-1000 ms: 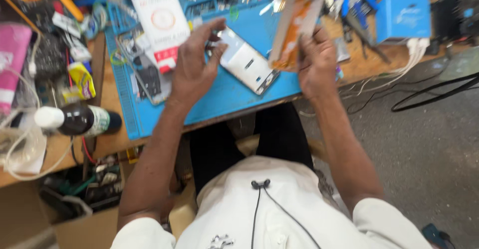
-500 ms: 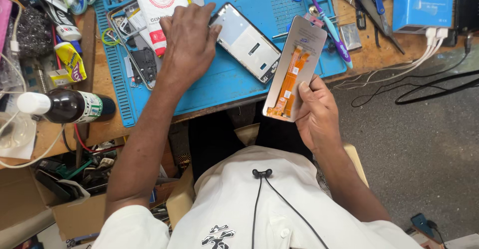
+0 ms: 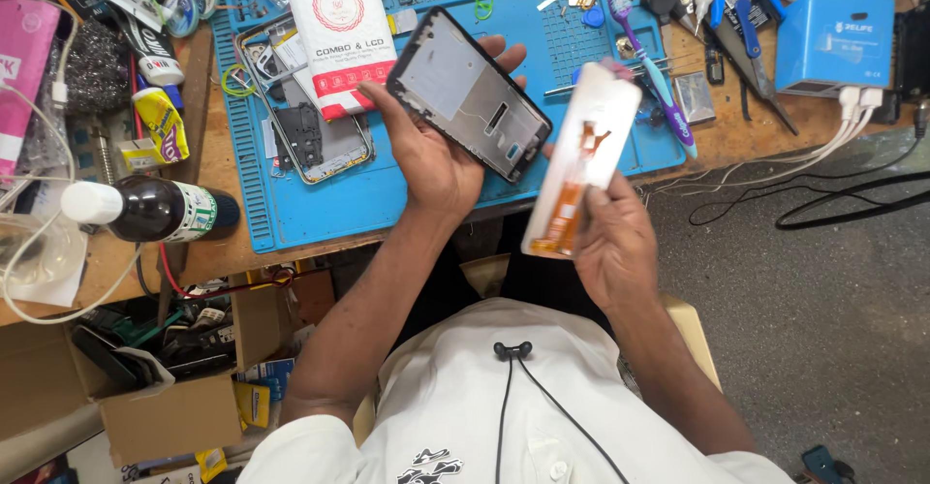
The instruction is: The person works on a disassembled smartphone at a repair bench, scraping and brushing old adhesive from the phone frame with a metal tool and a toothbrush. They then open a cardboard box, take out a new screen combo part, peel its backing, and hold the phone chassis while aligning the new display flex cable.
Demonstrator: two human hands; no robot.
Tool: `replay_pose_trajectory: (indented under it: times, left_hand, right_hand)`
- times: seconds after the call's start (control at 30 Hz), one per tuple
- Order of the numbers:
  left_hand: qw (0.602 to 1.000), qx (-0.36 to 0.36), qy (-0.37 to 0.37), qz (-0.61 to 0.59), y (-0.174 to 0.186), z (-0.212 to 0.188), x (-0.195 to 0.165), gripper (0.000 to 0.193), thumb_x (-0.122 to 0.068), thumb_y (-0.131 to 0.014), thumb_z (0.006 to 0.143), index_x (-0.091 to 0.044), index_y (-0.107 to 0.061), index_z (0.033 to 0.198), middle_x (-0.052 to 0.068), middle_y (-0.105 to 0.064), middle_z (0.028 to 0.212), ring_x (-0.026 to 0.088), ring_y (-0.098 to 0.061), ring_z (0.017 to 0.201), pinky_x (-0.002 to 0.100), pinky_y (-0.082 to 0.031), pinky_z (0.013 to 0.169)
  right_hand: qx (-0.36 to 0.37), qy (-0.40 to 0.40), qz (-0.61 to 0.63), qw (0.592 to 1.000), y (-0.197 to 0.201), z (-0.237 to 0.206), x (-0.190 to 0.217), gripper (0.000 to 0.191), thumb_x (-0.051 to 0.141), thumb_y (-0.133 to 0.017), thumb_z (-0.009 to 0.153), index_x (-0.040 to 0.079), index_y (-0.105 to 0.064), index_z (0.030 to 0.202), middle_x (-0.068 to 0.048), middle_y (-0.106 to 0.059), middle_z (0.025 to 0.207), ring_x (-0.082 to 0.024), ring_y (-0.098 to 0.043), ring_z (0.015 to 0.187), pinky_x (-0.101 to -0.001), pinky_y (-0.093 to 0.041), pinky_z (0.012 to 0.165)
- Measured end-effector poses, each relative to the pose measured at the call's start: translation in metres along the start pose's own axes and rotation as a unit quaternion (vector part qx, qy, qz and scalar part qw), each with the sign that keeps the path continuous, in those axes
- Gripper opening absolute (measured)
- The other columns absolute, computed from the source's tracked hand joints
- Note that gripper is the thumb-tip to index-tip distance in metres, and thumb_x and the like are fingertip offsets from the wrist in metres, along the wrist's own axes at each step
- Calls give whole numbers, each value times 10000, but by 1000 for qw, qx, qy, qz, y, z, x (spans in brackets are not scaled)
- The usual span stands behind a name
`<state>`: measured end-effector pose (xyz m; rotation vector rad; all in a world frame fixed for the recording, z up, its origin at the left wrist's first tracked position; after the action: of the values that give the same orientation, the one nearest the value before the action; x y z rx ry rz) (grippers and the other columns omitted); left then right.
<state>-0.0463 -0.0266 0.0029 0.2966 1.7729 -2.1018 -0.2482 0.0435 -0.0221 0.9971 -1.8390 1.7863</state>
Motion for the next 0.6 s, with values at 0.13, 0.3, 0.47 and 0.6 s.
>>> replay_pose_trajectory:
  times: [0.13, 0.3, 0.47, 0.6]
  left_hand:
    - [990, 86, 28, -112, -65, -38, -29, 997, -828, -399, 980, 12, -379, 1516, 196, -605, 1280, 352, -603, 1227, 521, -477, 1083]
    - [992, 76, 24, -99, -94, -56, -53, 1039, -876, -408, 951, 10, -422, 1495, 164, -622, 1233, 317, -623, 1166, 506, -493, 1040]
    - [998, -3, 0, -64, -13, -8, -41, 1000, -831, -316, 990, 22, -439, 1497, 199, -627, 1283, 351, -638, 1183, 570, -523, 1031]
    - [999, -11, 4, -49, 9, -6, -25, 1025, -841, -301, 934, -8, -487, 1501, 185, -632, 1252, 360, -635, 1164, 588, -522, 1006]
  right_hand:
    - [-28, 102, 20, 994, 22, -16, 22, 364, 234, -489, 1189, 44, -476, 1499, -153, -620, 1289, -271, -670, 1261, -361, -587, 931]
    - [16, 126, 62, 990, 45, -13, 46, 328, 288, -410, 1286, 6, -474, 1442, -214, -633, 1209, -291, -693, 1046, -375, -602, 860]
    - [-37, 104, 37, 993, 31, 24, 37, 562, 368, -456, 1176, 51, -383, 1634, -233, -589, 1428, -347, -683, 1180, -454, -621, 951]
    - [35, 58, 83, 994, -3, 44, 36, 668, 413, -494, 1101, 61, -332, 1646, -228, -527, 1536, -380, -626, 1297, -559, -564, 1047]
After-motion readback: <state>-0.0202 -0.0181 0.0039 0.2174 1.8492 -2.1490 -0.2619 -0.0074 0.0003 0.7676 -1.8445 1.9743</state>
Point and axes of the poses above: each hand's wrist, its own z-axis towards the middle knuckle, its own y-axis out of the back of the hand, x = y × z, the point moved 1 cm from there along z, towards the middle knuckle
